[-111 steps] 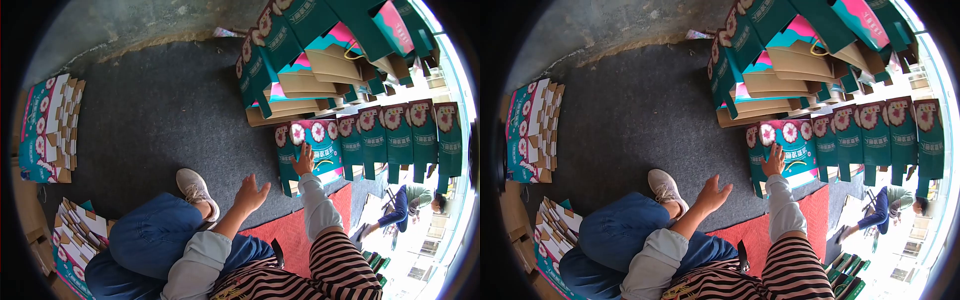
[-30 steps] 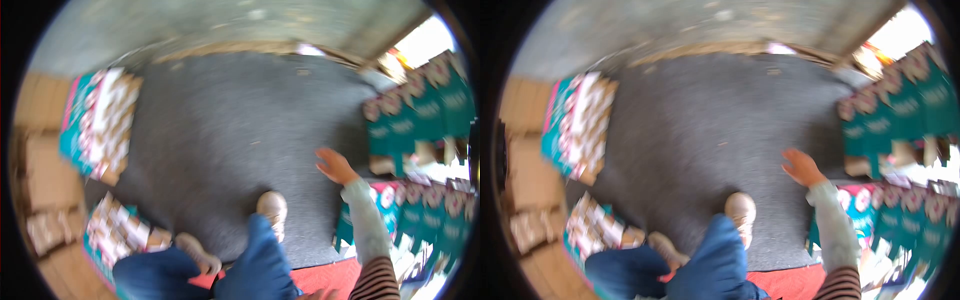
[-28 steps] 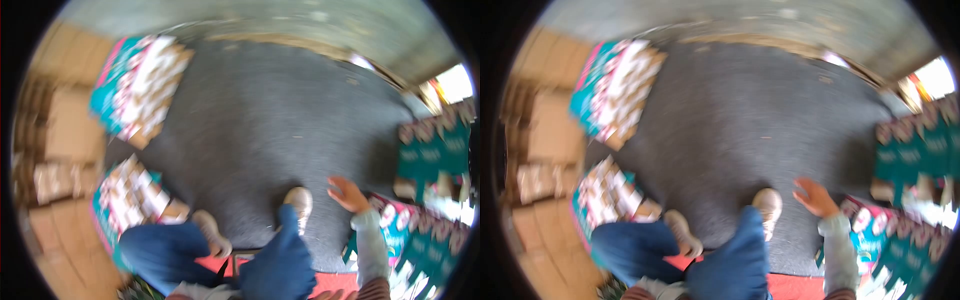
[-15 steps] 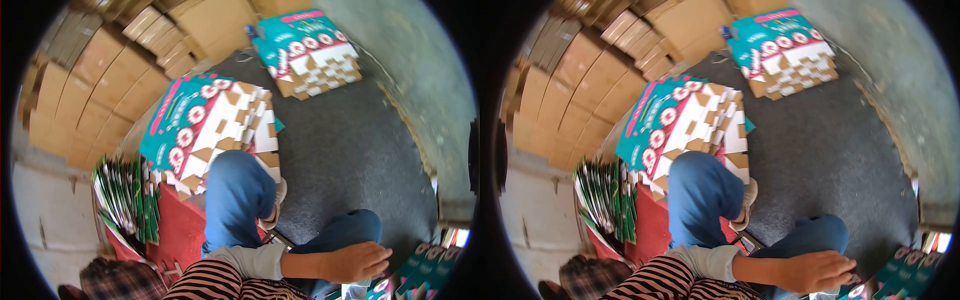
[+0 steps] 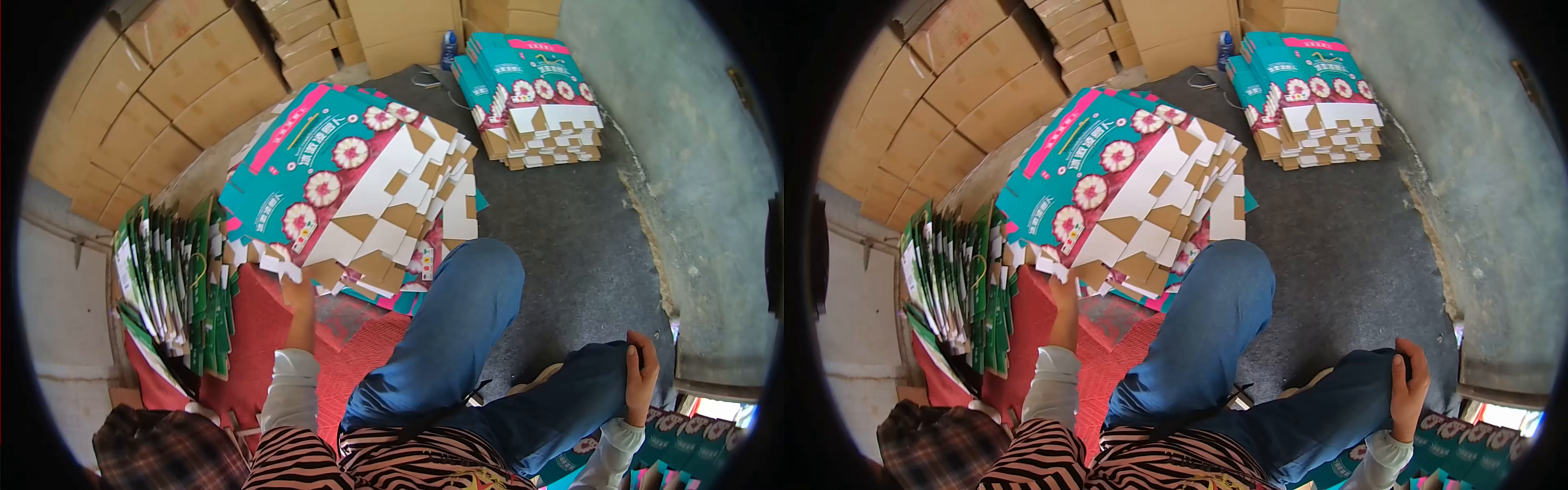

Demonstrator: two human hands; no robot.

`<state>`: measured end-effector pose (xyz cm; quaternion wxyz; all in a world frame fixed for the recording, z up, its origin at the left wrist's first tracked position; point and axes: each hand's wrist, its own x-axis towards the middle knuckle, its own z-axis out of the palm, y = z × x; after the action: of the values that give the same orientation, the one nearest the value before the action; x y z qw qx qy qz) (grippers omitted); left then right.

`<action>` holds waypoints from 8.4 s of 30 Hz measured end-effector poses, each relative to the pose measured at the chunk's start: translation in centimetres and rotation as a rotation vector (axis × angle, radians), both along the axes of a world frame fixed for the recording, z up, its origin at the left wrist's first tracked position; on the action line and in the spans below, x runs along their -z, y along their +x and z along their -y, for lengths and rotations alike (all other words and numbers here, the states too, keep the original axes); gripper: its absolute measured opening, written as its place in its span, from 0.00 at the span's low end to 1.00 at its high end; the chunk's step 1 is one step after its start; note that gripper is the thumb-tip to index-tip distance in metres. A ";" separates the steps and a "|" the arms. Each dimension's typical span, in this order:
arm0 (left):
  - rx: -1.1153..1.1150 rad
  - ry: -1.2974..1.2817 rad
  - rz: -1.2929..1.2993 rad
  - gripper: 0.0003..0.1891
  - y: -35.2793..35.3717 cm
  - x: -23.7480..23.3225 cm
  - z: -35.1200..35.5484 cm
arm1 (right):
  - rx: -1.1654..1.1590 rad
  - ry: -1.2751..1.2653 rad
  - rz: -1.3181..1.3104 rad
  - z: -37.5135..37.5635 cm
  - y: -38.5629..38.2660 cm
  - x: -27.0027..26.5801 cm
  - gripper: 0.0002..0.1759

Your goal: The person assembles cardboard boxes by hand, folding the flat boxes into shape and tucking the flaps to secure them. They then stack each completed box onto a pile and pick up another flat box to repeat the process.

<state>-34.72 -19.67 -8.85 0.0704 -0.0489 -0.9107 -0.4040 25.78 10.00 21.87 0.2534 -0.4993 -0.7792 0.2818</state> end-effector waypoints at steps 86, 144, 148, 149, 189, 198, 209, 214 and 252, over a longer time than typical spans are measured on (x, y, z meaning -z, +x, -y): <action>1.885 -0.195 0.532 0.26 33.0 -26.4 -28.4 | 0.393 -0.107 -0.171 -5.3 2.7 2.6 0.21; 1.803 -0.156 -0.358 0.36 38.6 -20.2 -29.4 | -0.194 0.221 0.690 -1.3 -3.0 4.3 0.24; 1.743 -0.158 -0.453 0.37 39.2 -20.5 -27.0 | -0.022 0.205 0.589 -6.6 -1.7 4.6 0.33; 1.744 -0.161 -0.460 0.36 39.3 -20.3 -26.6 | 0.107 0.230 0.416 -9.0 -1.1 5.9 0.35; 1.532 0.134 -0.011 0.25 39.6 -21.1 -26.8 | 0.214 -0.544 0.068 -12.1 9.8 4.5 0.27; 1.454 -0.245 -0.711 0.29 41.2 -20.7 -27.5 | -0.170 0.442 0.515 -8.1 4.8 5.1 0.42; 1.701 -0.301 -0.564 0.29 40.6 -18.9 -28.1 | -0.360 0.074 0.676 -9.6 3.4 7.7 0.38; 1.733 -0.296 -0.523 0.27 40.4 -18.8 -28.1 | -0.388 -0.010 0.684 -9.8 3.2 7.1 0.34; 1.466 0.723 0.968 0.32 31.7 -20.6 -31.9 | 0.317 -0.649 -0.696 -13.7 13.3 3.1 0.50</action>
<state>-2.98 12.23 11.76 -0.5748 -0.4108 -0.4035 -0.5814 39.04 23.71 18.78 0.3697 -0.5410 -0.4349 0.6176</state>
